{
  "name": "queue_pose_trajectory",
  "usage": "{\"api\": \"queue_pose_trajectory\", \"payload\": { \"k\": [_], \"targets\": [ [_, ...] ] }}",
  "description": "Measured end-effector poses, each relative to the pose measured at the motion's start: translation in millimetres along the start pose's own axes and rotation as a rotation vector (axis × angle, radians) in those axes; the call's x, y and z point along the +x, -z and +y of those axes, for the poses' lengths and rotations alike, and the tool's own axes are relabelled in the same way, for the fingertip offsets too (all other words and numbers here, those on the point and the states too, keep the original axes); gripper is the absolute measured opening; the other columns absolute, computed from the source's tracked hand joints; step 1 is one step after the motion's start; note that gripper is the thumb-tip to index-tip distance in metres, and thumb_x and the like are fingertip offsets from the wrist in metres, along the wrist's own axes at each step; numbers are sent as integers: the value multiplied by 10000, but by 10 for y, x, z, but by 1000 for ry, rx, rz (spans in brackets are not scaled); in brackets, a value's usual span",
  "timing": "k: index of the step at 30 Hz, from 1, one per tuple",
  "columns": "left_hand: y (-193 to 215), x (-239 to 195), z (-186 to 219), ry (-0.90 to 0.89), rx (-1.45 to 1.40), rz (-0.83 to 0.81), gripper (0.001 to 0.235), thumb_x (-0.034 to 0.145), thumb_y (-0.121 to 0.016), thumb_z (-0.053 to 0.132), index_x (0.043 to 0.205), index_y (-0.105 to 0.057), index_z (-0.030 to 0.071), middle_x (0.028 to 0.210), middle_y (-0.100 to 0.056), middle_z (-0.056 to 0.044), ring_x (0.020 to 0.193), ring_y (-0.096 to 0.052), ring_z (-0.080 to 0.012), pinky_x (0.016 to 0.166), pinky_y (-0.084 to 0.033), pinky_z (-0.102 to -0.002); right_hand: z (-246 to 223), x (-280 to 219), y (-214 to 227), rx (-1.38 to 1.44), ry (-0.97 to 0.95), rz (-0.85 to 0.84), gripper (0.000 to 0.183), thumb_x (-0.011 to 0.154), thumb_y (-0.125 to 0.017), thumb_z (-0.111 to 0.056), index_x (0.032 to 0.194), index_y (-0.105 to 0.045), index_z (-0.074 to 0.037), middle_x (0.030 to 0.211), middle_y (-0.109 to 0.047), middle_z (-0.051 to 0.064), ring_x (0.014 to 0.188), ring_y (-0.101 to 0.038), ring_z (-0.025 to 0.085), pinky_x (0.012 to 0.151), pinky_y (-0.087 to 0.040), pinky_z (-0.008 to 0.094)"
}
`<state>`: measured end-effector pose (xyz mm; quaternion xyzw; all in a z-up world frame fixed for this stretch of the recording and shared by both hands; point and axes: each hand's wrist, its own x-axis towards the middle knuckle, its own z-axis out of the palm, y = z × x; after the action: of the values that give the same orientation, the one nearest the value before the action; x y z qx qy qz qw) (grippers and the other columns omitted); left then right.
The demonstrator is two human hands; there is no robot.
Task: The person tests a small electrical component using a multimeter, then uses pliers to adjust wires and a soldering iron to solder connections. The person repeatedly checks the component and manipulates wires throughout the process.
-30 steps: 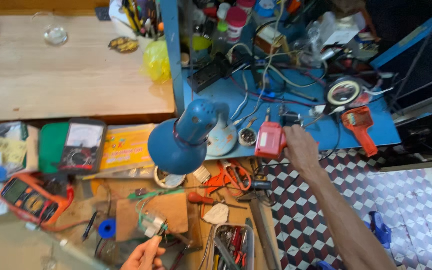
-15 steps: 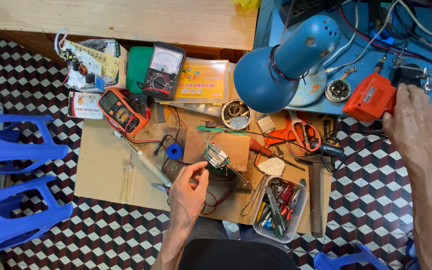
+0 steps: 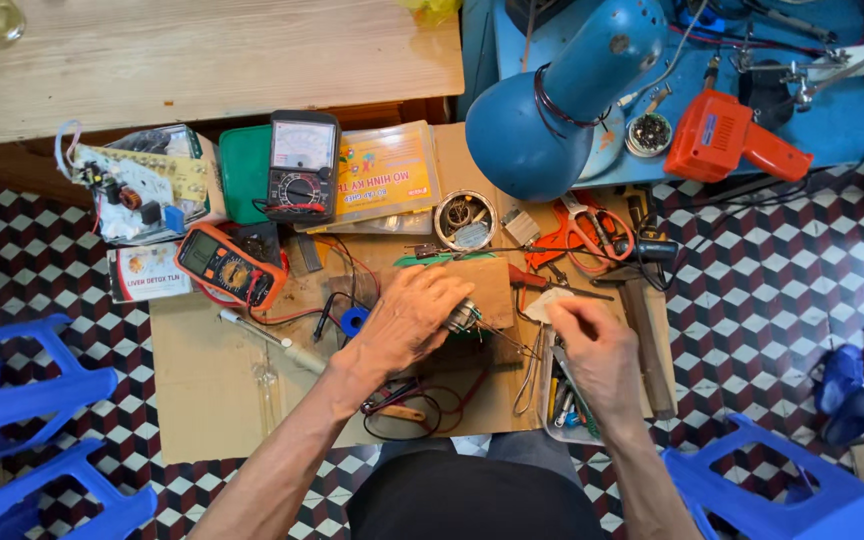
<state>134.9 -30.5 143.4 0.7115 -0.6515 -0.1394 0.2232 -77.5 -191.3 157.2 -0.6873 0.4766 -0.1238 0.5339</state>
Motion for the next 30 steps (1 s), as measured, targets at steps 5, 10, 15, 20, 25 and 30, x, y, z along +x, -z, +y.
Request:
{"api": "queue_pose_trajectory", "payload": {
  "k": [5, 10, 15, 20, 25, 30],
  "targets": [
    [-28, -24, -51, -6, -93, 55, 555, 736, -814, 102, 1257, -624, 66, 1197, -673, -97, 1214, -597, -297, 1069, -417, -457, -41, -10, -404, 77, -14, -52, 238, 933, -690, -203, 1046, -763, -7, 953, -747, 41, 878, -656, 103, 805, -492, 239],
    [-48, -94, 166, 146, -172, 177, 561, 751, -821, 158, 1265, -630, 40, 1181, -680, -119, 1144, -625, -316, 1013, -475, -442, 102, 78, -548, 99, -59, -67, 239, 934, -692, -202, 1044, -770, -4, 921, -727, 46, 849, -638, 115, 778, -488, 248],
    [-38, -100, 240, 213, -237, 223, 518, 778, -835, 255, 1209, -661, 24, 1155, -686, -121, 1106, -631, -316, 971, -463, -434, 154, 143, -562, 65, -99, -142, 253, 938, -701, -227, 1042, -777, -9, 894, -666, 39, 794, -580, 114, 737, -468, 247],
    [-41, -2, 230, 363, -281, 231, 254, 895, -777, 223, 1096, -749, 70, 1127, -712, -51, 1120, -634, -253, 911, -455, -399, 85, 172, -527, 65, -135, -232, 256, 928, -701, -240, 1015, -773, -10, 886, -649, 14, 782, -570, 94, 726, -471, 238],
    [-40, 74, 216, 402, -258, 224, 191, 860, -781, 215, 1009, -776, 96, 1049, -697, -44, 1067, -600, -239, 876, -429, -405, 60, 180, -550, 73, -209, -278, 245, 899, -735, -238, 976, -781, -10, 861, -657, 6, 769, -561, 89, 706, -458, 233],
    [-31, 111, 173, 480, -308, 161, 176, 820, -815, 248, 938, -794, 119, 958, -685, -23, 985, -582, -232, 853, -418, -402, 64, 193, -556, 43, -248, -306, 222, 889, -754, -229, 979, -790, -30, 815, -648, 7, 744, -537, 82, 670, -446, 236]
  ]
}}
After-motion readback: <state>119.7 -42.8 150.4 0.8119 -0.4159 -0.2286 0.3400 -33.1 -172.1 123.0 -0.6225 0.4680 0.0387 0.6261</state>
